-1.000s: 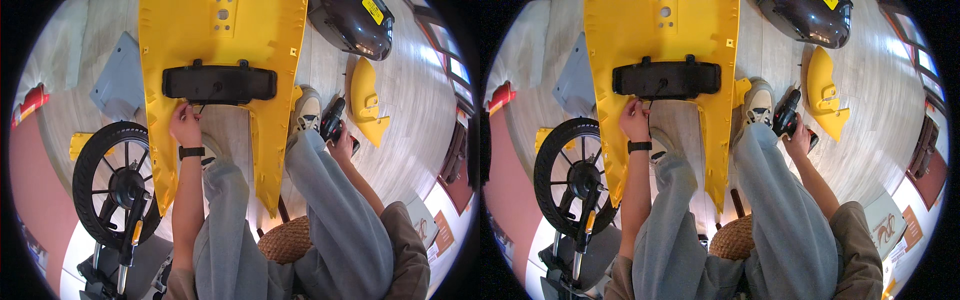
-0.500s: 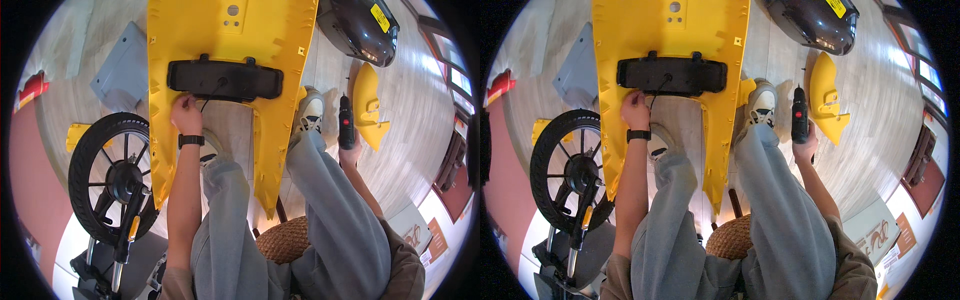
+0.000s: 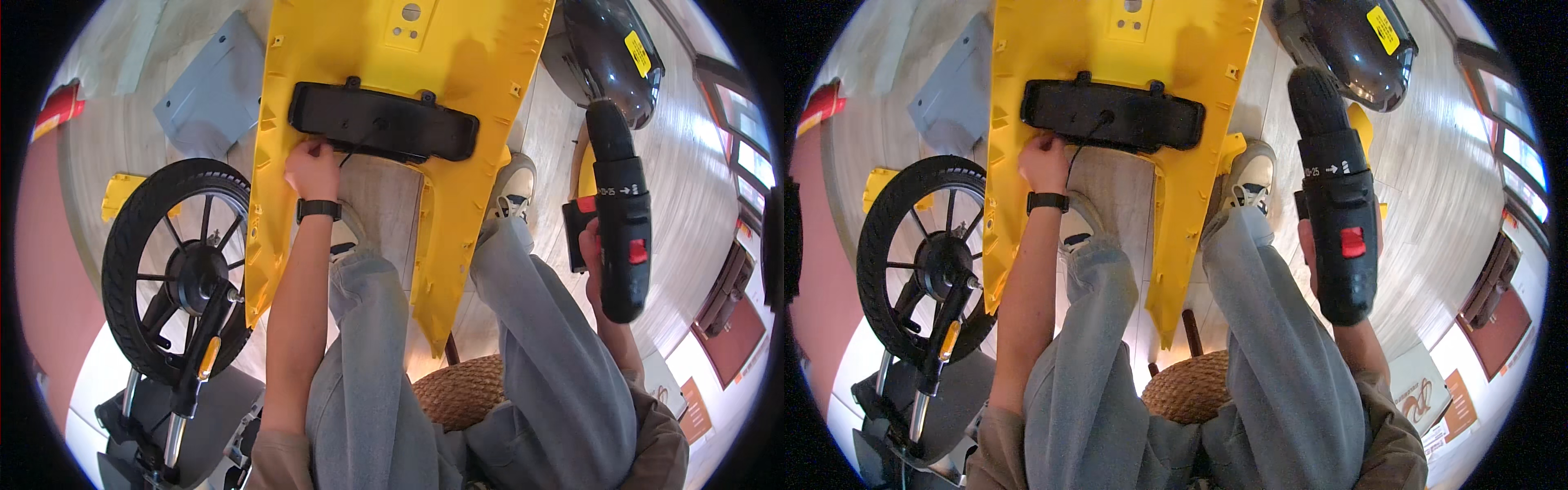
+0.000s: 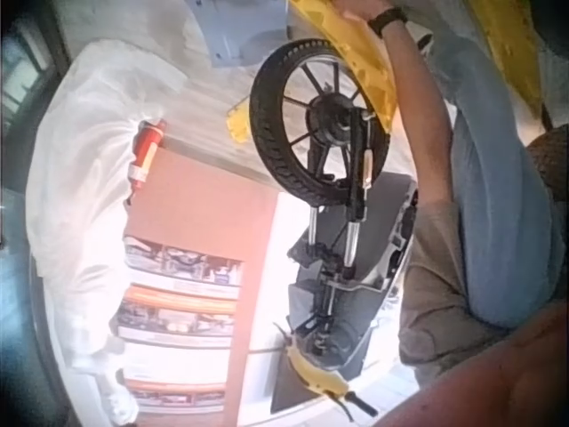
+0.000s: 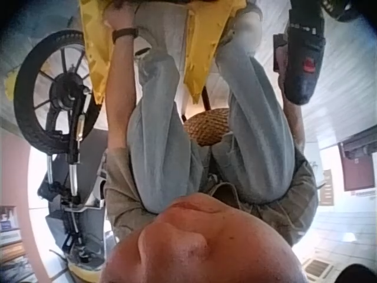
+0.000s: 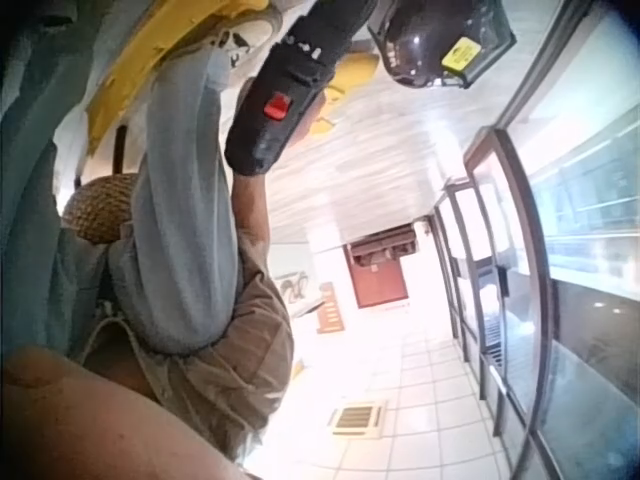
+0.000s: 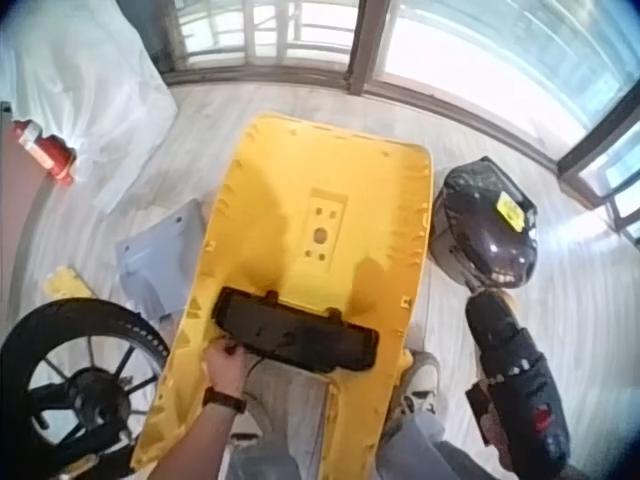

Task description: Assembling and installing panels onto a yellow electric scooter using a power drill.

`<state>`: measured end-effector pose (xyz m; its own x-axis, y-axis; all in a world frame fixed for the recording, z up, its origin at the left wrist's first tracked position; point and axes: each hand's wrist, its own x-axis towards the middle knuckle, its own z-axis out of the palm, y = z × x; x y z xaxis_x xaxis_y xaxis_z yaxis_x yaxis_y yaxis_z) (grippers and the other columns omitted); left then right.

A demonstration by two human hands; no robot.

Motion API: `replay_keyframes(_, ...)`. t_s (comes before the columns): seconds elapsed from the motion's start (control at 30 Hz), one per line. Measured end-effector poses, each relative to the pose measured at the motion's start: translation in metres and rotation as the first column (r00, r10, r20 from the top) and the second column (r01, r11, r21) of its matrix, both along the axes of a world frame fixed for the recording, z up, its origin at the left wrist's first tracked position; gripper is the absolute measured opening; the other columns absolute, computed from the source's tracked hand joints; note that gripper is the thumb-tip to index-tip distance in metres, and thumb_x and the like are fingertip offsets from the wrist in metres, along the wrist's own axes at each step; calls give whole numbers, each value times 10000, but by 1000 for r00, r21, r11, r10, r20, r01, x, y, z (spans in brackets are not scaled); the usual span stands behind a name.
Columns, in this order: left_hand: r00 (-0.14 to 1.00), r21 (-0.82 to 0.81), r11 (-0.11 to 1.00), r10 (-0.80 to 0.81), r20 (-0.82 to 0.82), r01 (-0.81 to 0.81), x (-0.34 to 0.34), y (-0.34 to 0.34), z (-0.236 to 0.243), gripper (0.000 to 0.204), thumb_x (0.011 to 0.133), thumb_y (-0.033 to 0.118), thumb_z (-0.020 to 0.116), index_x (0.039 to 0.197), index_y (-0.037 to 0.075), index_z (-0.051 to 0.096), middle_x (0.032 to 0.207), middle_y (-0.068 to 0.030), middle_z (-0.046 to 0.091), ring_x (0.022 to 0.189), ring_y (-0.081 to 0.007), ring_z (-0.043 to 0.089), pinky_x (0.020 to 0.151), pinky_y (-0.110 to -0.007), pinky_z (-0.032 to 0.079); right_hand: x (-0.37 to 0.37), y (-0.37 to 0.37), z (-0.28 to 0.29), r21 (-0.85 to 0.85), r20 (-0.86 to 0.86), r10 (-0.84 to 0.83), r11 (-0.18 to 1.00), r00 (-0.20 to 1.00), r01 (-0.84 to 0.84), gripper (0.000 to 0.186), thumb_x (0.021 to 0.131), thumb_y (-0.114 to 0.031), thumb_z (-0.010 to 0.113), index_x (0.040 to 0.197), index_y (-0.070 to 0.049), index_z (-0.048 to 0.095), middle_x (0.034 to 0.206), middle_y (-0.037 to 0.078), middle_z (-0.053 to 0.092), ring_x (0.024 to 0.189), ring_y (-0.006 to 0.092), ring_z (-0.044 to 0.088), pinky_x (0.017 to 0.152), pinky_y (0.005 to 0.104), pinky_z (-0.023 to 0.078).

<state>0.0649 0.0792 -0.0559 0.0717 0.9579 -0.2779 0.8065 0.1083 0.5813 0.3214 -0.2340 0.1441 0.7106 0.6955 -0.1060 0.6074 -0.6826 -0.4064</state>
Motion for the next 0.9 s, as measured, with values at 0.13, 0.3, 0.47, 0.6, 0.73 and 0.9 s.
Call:
replay_keyframes(0.13, 1000, -65, 998, 21, -12, -22, -5, 10, -11, 208, 737, 193, 666, 870, 49, 733, 757, -132, 700, 736, -257, 684, 695, -347, 520, -14, 67, 62, 37, -484, -13, 999, 875, 35, 363, 802, -114, 660, 1150, -36, 594, 900, 45, 639, 841, 169, 618, 754, 282, 481)
replay_keyframes(0.3, 991, -78, 997, 30, 132, -20, -7, 5, -5, 196, 777, 152, 665, 859, -21, 711, 674, -120, 680, 528, -183, 659, 516, -291, 508, -45, 148, 96, 150, -962, 34, 895, 270, 419, 583, 752, -145, 641, 1277, 19, 449, 732, 25, 530, 585, 93, 458, 556, 224, 354)
replay_keyframes(0.47, 996, -29, 998, -49, 76, 51, -4, -1, 2, 187, 806, 151, 686, 860, -28, 699, 667, -107, 674, 516, -173, 655, 500, -285, 503, -65, 182, 94, 48, -995, 8, 919, 103, 391, 399, 831, -76, 559, 1217, -1, 489, 699, 11, 496, 575, 87, 435, 552, 229, 345)
replay_keyframes(0.6, 984, -164, 984, 88, 155, -62, -6, 5, 3, 187, 816, 157, 685, 850, -27, 697, 658, -102, 672, 506, -178, 654, 501, -286, 498, -70, 200, 72, 19, -976, -1, 996, 218, 87, 564, 813, -111, 574, 1336, 37, 426, 741, 12, 503, 590, 74, 438, 590, 211, 355)
replay_keyframes(0.73, 966, -177, 982, 110, 235, -69, 0, 1, 3, 187, 832, 155, 669, 859, -28, 695, 649, -97, 670, 512, -186, 661, 500, -286, 495, -89, 210, 42, -66, -995, -76, 989, 67, 135, 466, 826, -79, 569, 1275, 18, 487, 721, 5, 498, 606, 78, 449, 601, 223, 367)
replay_keyframes(0.9, 970, -145, 989, 69, 231, -36, -7, -2, 5, 192, 862, 134, 626, 892, -50, 675, 715, -107, 680, 512, -205, 659, 502, -283, 501, -114, 209, 17, -65, -996, -76, 970, 37, 234, 95, 835, -83, 629, 890, -68, 554, 644, -16, 527, 571, 68, 496, 540, 234, 396)
